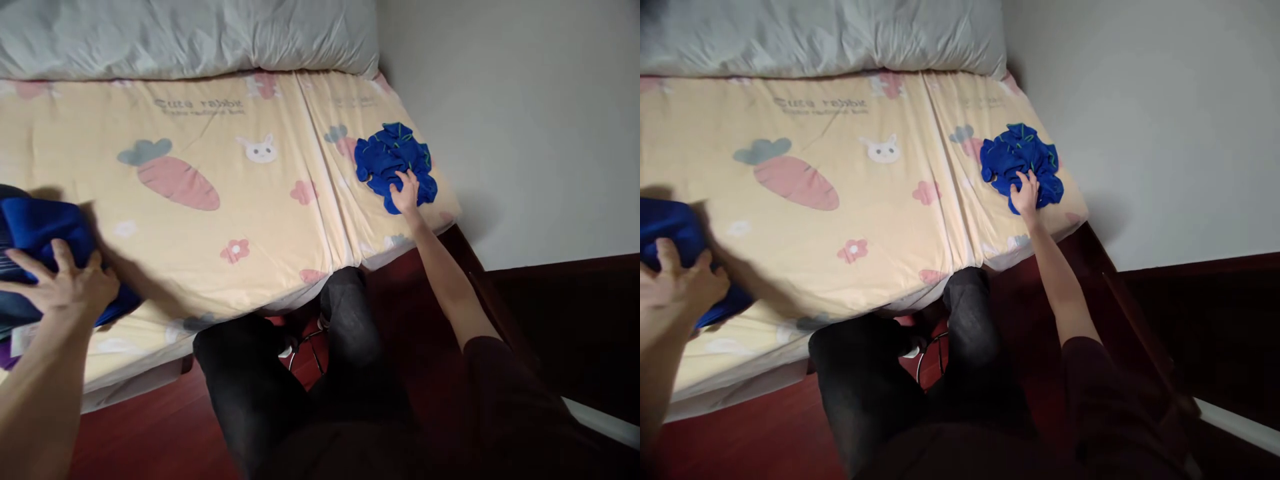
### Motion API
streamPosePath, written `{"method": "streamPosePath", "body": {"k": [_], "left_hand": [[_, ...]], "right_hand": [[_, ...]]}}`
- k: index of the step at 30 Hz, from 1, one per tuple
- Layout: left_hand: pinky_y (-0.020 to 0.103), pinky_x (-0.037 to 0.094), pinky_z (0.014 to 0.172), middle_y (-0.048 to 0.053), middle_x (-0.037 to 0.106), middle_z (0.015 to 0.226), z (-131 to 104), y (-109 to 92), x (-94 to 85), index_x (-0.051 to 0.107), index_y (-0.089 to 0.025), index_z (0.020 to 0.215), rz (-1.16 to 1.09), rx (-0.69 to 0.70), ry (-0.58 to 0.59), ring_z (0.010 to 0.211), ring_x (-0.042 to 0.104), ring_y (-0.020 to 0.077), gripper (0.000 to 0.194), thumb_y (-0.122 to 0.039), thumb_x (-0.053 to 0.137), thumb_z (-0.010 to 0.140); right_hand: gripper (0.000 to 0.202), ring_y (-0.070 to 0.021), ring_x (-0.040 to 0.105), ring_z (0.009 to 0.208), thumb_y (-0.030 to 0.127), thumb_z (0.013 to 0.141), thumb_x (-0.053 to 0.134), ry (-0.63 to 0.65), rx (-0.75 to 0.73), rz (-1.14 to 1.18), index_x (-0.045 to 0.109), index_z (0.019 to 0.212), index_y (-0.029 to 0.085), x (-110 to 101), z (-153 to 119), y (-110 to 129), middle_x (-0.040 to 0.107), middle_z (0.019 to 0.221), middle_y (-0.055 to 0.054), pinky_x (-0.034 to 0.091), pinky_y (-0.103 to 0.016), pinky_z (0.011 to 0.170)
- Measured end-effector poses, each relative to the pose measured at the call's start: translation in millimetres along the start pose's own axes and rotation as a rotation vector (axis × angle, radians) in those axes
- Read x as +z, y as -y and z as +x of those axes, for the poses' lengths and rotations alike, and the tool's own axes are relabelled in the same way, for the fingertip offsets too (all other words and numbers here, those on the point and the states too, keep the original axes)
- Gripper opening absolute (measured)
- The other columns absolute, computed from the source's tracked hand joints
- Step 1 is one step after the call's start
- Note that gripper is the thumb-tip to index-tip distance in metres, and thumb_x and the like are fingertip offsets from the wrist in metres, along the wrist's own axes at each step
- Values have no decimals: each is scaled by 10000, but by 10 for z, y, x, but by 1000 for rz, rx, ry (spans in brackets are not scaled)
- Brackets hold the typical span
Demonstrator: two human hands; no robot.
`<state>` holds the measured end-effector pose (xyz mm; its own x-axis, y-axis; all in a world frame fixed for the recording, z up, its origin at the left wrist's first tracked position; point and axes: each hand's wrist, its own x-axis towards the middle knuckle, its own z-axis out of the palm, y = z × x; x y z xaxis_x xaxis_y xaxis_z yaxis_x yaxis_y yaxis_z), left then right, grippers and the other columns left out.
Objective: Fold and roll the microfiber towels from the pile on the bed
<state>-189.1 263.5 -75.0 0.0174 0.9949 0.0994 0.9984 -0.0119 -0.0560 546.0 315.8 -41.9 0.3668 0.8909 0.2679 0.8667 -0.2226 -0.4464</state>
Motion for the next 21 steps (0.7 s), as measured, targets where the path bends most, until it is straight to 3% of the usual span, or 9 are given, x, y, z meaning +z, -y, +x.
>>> {"method": "streamPosePath", "body": {"k": [2, 4, 7, 10, 14, 16, 18, 21], "left_hand": [[946, 113, 1082, 166, 283, 1769, -237, -242, -80, 694, -91, 1340, -118, 8, -57, 1640, 56, 517, 473, -363, 440, 1048], [872, 157, 1175, 95, 330, 1765, -556, -493, -147, 710, -165, 1324, -158, 83, -92, 1648, 179, 456, 444, -388, 485, 1012], [757, 284, 1251, 109, 434, 1711, -1190, -792, -152, 726, -222, 1326, -286, 251, -102, 1626, 282, 454, 434, -386, 548, 966], [703, 333, 1277, 103, 456, 1697, -2015, -1052, -94, 643, -292, 1473, -356, 334, -11, 1643, 260, 418, 510, -325, 506, 983], [600, 433, 1257, 173, 441, 1693, -3262, -1542, -69, 639, -191, 1498, -413, 318, 57, 1639, 300, 378, 523, -271, 460, 1013], [669, 342, 1288, 132, 473, 1680, -3787, -1812, -78, 687, -225, 1453, -371, 278, 76, 1660, 229, 394, 483, -270, 497, 1011], [734, 249, 1293, 124, 573, 1601, -4140, -2022, -91, 750, -243, 1364, -335, 262, 65, 1640, 283, 402, 430, -243, 507, 1010], [732, 219, 1298, 109, 642, 1529, -4323, -2166, -133, 792, -257, 1281, -324, 251, 73, 1584, 403, 383, 383, -229, 516, 1015]], "right_hand": [[497, -364, 388, 1548, 305, 992, 624, 10, 47, 4, 635, 1458, 132, -62, 244, -186, 418, 1656, -207, 295, -632, 1314], [501, -374, 381, 1552, 267, 967, 628, 46, 106, 20, 646, 1445, 118, -45, 417, -260, 402, 1672, -208, 313, -631, 1309], [531, -374, 378, 1558, 170, 940, 586, 91, 173, 16, 628, 1463, 84, 42, 558, -224, 408, 1673, -214, 330, -619, 1309], [568, -359, 420, 1532, 116, 938, 537, 79, 121, 25, 582, 1502, 60, 103, 488, -115, 423, 1662, -221, 349, -605, 1306], [553, -315, 484, 1476, 92, 946, 504, 55, -142, 104, 599, 1490, 104, 110, -35, 41, 498, 1619, -183, 383, -542, 1299], [537, -296, 504, 1454, 76, 956, 465, 65, -257, 145, 623, 1467, 119, 102, -435, 117, 533, 1596, -164, 392, -509, 1292], [529, -288, 524, 1429, 70, 972, 430, 102, -341, 185, 641, 1454, 127, 99, -861, 194, 551, 1583, -157, 399, -488, 1280], [512, -289, 560, 1370, 81, 996, 403, 222, -418, 212, 669, 1430, 128, 117, -1455, 311, 571, 1566, -159, 426, -483, 1251]]}}
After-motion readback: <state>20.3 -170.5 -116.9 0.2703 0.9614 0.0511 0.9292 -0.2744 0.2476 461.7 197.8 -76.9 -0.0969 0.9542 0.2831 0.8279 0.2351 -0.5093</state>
